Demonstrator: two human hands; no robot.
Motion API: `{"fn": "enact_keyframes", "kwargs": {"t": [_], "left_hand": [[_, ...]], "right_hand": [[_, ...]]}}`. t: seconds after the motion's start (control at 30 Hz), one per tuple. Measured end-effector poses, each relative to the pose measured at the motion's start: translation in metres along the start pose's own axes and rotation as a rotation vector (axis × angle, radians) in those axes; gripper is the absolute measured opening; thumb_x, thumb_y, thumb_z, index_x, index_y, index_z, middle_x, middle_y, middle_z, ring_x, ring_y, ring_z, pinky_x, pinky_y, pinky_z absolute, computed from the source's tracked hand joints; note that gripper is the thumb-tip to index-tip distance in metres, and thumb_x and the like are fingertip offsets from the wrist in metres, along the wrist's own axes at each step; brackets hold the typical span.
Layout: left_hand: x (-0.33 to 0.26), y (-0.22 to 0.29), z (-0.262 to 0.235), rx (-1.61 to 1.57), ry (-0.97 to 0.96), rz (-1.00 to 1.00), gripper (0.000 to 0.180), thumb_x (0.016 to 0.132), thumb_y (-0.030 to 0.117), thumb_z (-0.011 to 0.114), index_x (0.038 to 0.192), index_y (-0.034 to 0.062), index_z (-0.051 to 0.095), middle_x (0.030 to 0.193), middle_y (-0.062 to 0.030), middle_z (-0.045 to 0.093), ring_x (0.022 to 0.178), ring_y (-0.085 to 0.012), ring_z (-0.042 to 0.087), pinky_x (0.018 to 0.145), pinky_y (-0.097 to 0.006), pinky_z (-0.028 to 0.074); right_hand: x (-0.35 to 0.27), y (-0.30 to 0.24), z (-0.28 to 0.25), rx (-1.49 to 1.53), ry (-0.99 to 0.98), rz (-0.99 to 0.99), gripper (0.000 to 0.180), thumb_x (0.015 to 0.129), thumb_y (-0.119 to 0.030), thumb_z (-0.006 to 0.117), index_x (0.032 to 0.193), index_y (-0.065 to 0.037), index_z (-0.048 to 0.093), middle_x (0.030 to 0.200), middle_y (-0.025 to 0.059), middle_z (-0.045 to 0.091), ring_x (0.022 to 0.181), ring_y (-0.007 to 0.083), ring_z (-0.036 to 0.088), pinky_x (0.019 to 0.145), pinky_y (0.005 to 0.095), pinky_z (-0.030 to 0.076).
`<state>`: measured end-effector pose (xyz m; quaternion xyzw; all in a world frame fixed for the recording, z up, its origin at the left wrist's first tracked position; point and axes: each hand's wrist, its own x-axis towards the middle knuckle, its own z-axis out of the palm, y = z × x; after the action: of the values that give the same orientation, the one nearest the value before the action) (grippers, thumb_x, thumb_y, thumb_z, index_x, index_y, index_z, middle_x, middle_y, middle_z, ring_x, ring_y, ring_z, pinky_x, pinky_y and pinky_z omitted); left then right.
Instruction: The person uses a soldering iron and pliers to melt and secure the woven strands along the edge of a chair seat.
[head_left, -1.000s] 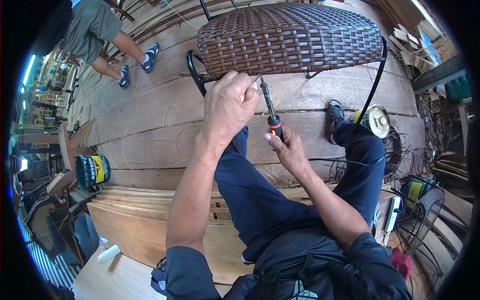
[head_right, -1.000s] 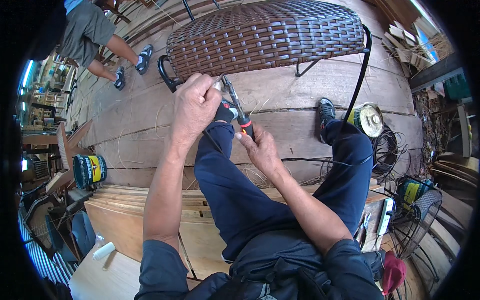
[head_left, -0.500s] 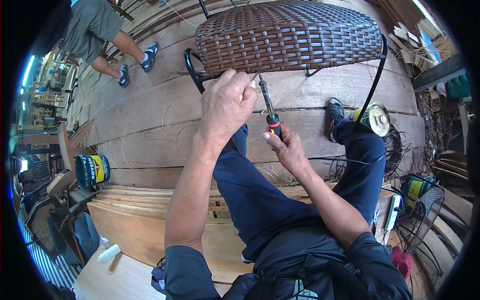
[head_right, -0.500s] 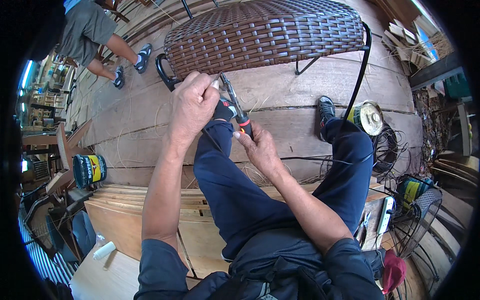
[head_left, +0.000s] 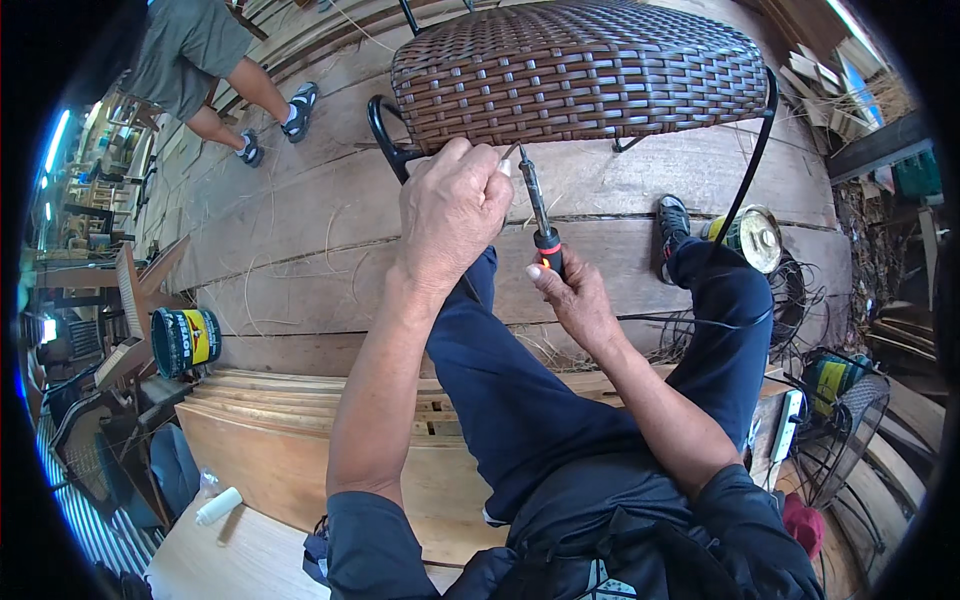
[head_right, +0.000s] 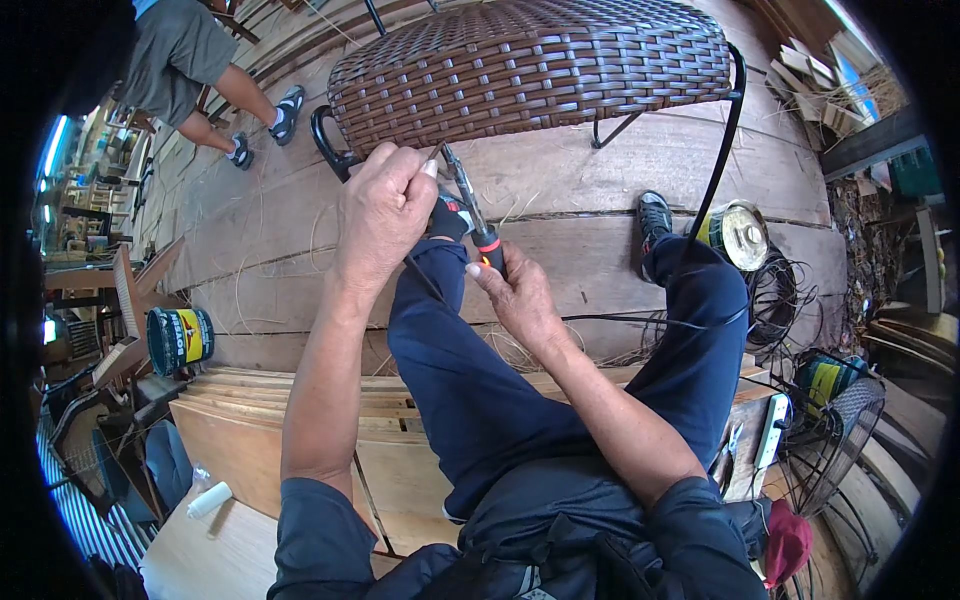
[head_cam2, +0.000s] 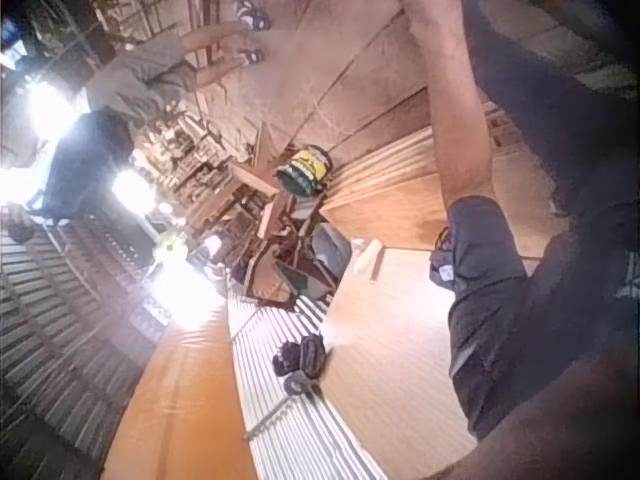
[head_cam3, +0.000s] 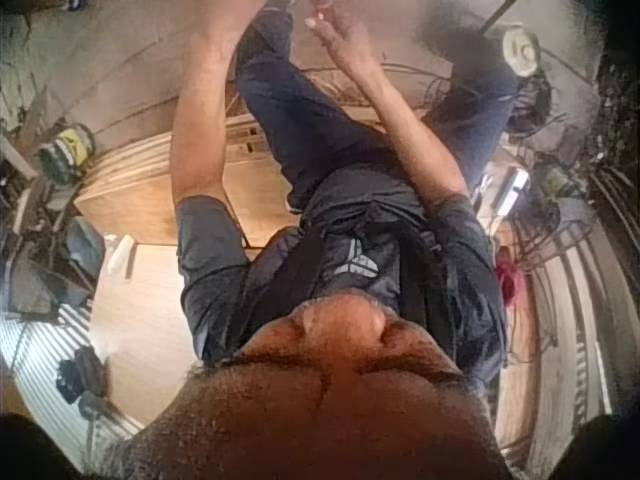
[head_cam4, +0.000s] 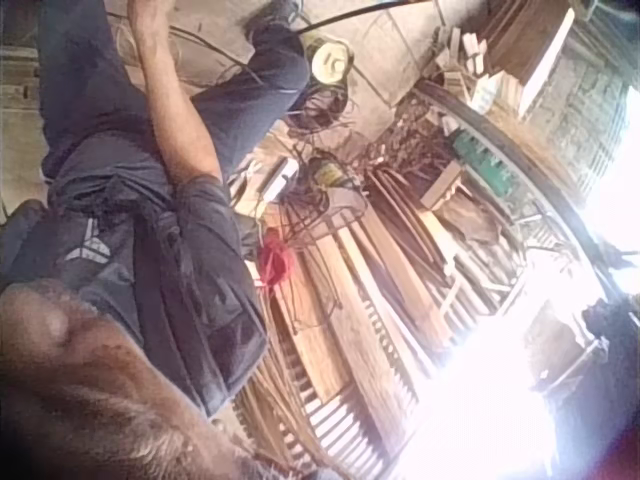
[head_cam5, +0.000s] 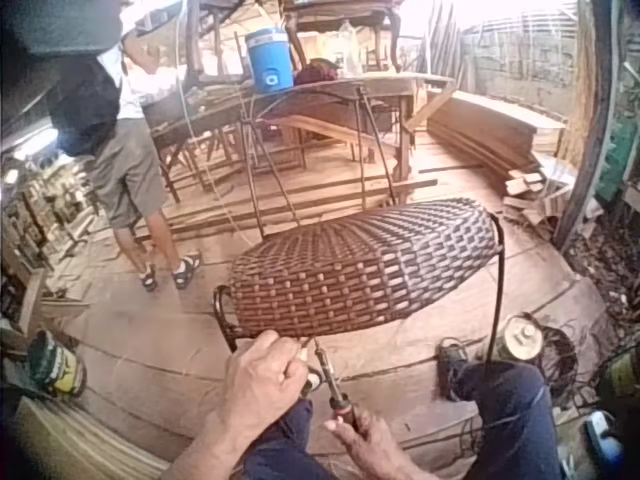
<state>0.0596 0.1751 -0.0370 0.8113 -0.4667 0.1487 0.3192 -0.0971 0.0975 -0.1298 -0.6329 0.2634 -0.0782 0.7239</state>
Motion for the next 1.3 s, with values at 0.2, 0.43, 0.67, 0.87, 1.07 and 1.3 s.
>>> {"fn": "enact_keyframes", "kwargs": {"t": [0.2,0.43,0.67,0.87,1.07,1.3], "left_hand": [[0.000,-0.003,-0.003,0.118,0.035,0.111,0.007,0.076,0.009,0.064,0.080,0.0071,0.059,0.076,-0.0077,0.055,0.067,-0.0274,0.059,0.063,-0.040,0.048],[0.008,-0.002,-0.006,0.315,0.061,0.286,0.022,0.077,0.013,0.068,0.096,0.0087,0.060,0.083,-0.0036,0.053,0.072,-0.0199,0.059,0.070,-0.034,0.043],[0.009,-0.006,-0.014,0.338,0.038,0.370,0.016,0.076,0.012,0.067,0.091,0.0094,0.061,0.081,-0.0024,0.056,0.072,-0.0184,0.060,0.070,-0.034,0.044],[0.007,-0.005,-0.015,0.265,0.059,0.300,0.016,0.075,0.010,0.068,0.089,0.0100,0.061,0.076,-0.0030,0.056,0.071,-0.0200,0.060,0.066,-0.034,0.044],[0.004,-0.004,-0.010,0.135,0.050,0.150,0.014,0.077,0.009,0.068,0.088,0.0099,0.061,0.076,-0.0055,0.057,0.072,-0.0247,0.061,0.062,-0.038,0.048],[0.004,-0.002,-0.010,0.133,0.046,0.114,0.011,0.077,0.009,0.067,0.086,0.0084,0.060,0.076,-0.0077,0.057,0.072,-0.0268,0.061,0.063,-0.039,0.049]], "right_hand": [[-0.002,-0.004,0.001,-0.017,-0.007,0.012,0.021,0.091,-0.021,0.067,0.095,-0.003,0.056,0.067,-0.0044,0.044,0.062,0.0070,0.037,0.055,0.0247,0.035],[-0.002,0.000,0.003,0.006,-0.015,0.007,0.021,0.091,-0.022,0.067,0.096,-0.004,0.057,0.066,-0.0031,0.046,0.060,0.0075,0.040,0.054,0.0255,0.037],[-0.002,0.002,0.002,0.022,-0.022,-0.021,0.022,0.091,-0.023,0.067,0.095,-0.003,0.057,0.066,-0.0035,0.046,0.059,0.0073,0.041,0.053,0.0256,0.037],[-0.001,0.001,0.002,0.014,-0.028,0.007,0.021,0.091,-0.021,0.067,0.094,-0.004,0.057,0.067,-0.0040,0.045,0.060,0.0072,0.040,0.054,0.0255,0.036],[-0.002,-0.001,0.000,-0.018,-0.025,-0.019,0.021,0.092,-0.021,0.066,0.094,-0.003,0.056,0.067,-0.0039,0.046,0.061,0.0072,0.040,0.054,0.0249,0.036],[-0.001,0.002,0.000,0.038,-0.035,0.008,0.021,0.092,-0.021,0.066,0.094,-0.003,0.055,0.067,-0.0039,0.046,0.062,0.0070,0.040,0.054,0.0246,0.036]]}}
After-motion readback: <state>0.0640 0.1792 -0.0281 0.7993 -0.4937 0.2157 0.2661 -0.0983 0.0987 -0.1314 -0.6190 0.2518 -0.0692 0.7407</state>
